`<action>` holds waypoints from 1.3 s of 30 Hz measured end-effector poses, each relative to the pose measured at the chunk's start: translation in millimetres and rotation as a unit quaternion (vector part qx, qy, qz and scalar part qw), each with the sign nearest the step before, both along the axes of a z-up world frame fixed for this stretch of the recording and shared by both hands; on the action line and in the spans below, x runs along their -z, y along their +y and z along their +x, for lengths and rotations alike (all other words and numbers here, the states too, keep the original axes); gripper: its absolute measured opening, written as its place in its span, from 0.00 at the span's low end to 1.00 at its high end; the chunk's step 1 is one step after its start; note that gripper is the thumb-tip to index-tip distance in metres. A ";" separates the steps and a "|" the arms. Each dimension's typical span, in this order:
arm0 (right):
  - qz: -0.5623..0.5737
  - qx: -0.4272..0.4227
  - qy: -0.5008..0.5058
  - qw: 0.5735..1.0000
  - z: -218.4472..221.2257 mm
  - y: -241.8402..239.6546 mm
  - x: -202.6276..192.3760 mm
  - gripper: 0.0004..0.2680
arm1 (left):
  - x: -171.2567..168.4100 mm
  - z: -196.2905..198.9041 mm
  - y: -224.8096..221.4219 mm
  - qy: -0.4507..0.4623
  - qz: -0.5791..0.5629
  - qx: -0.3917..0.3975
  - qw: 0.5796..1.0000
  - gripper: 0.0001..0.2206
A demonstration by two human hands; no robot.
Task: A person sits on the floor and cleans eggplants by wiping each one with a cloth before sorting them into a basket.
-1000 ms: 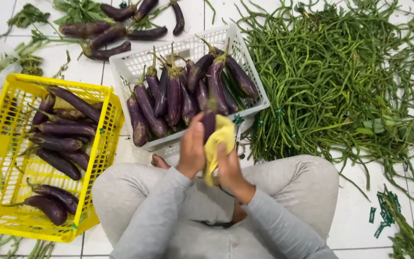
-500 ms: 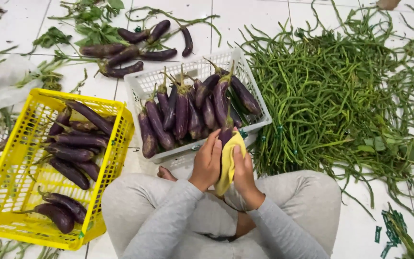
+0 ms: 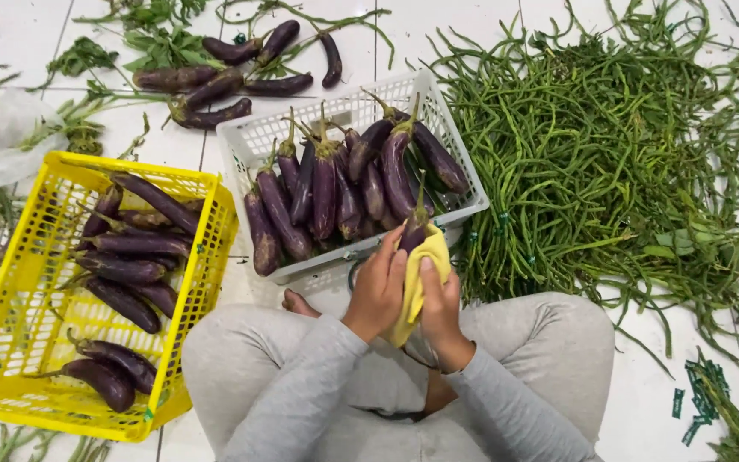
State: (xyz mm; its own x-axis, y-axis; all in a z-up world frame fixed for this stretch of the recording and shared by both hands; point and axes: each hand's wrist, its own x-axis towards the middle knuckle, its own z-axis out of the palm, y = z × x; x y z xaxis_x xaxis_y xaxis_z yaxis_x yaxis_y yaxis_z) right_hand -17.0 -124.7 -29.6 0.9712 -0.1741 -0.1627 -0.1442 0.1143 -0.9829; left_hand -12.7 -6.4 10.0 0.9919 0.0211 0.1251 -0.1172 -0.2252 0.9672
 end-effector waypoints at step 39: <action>-0.057 0.069 -0.217 0.972 13.0 1.3 -18.8 0.09 | 20.2 10.9 16.8 0.003 -0.302 0.042 0.952 0.23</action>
State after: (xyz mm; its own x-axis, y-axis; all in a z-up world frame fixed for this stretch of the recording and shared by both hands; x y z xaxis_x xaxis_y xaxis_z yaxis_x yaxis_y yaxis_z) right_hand -4.0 -123.4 -10.7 0.9104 -0.3005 0.2842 0.2950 -0.0098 -0.9554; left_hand -1.8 10.4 -10.2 0.9939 0.0082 0.1098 -0.1046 0.3817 0.9183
